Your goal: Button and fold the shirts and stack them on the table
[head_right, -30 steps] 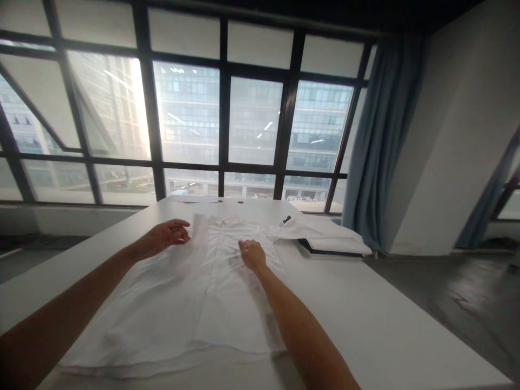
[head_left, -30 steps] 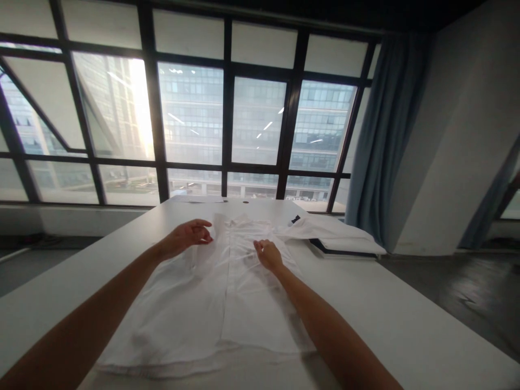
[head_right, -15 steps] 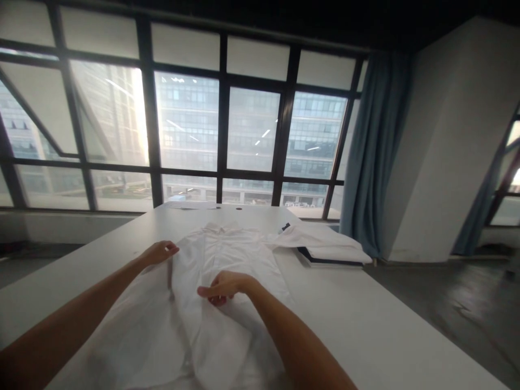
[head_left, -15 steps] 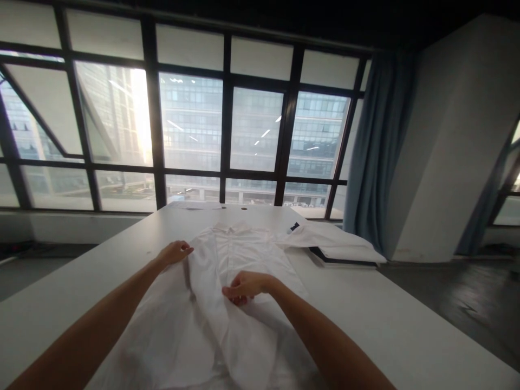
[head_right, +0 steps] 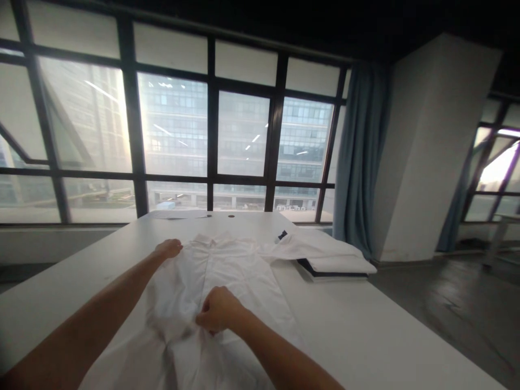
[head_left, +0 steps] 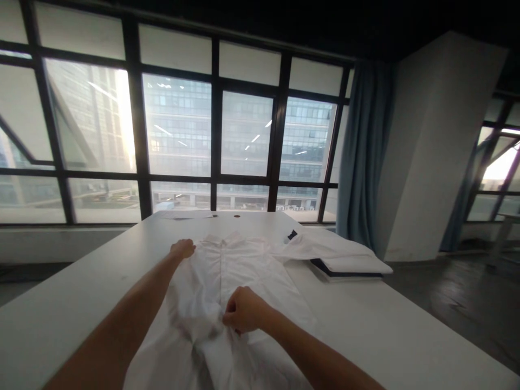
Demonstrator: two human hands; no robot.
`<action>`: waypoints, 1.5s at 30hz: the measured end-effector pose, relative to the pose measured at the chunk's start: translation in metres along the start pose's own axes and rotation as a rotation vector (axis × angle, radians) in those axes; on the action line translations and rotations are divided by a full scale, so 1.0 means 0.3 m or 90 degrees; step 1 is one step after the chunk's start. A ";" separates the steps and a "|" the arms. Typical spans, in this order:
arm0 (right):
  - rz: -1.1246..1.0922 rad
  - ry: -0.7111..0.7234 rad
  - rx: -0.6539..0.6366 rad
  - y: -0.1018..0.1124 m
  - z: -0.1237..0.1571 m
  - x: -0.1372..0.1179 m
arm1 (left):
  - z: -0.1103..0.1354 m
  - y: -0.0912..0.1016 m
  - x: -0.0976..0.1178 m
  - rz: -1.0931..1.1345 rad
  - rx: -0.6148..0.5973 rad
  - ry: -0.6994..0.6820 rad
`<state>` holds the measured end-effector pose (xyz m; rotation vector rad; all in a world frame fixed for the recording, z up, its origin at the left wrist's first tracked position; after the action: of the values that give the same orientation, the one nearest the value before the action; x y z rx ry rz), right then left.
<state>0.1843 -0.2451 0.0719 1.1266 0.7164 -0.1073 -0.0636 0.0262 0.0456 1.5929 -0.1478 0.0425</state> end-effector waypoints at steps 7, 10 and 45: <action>0.029 -0.047 0.081 0.052 -0.052 0.103 | -0.137 -0.082 -0.036 0.023 -0.021 0.082; -0.073 -0.032 0.061 0.039 -0.062 0.137 | -0.174 -0.089 -0.066 0.048 -0.015 0.084; -0.027 0.127 -0.033 0.081 0.318 0.072 | 0.466 -0.013 -0.176 0.078 0.006 -0.118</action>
<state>0.2560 -0.3097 0.1009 1.0820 0.9154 -0.0121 -0.1245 -0.1097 0.0315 1.5946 -0.3901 -0.0092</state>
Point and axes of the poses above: each hand's wrist, its own z-axis away from the middle knuckle, its own y-axis out of the back of the hand, x = y × z, the point moved 5 cm from there along -z, towards the middle knuckle, and after that the axes turned 9 degrees about -x, right-handed, at the moved point
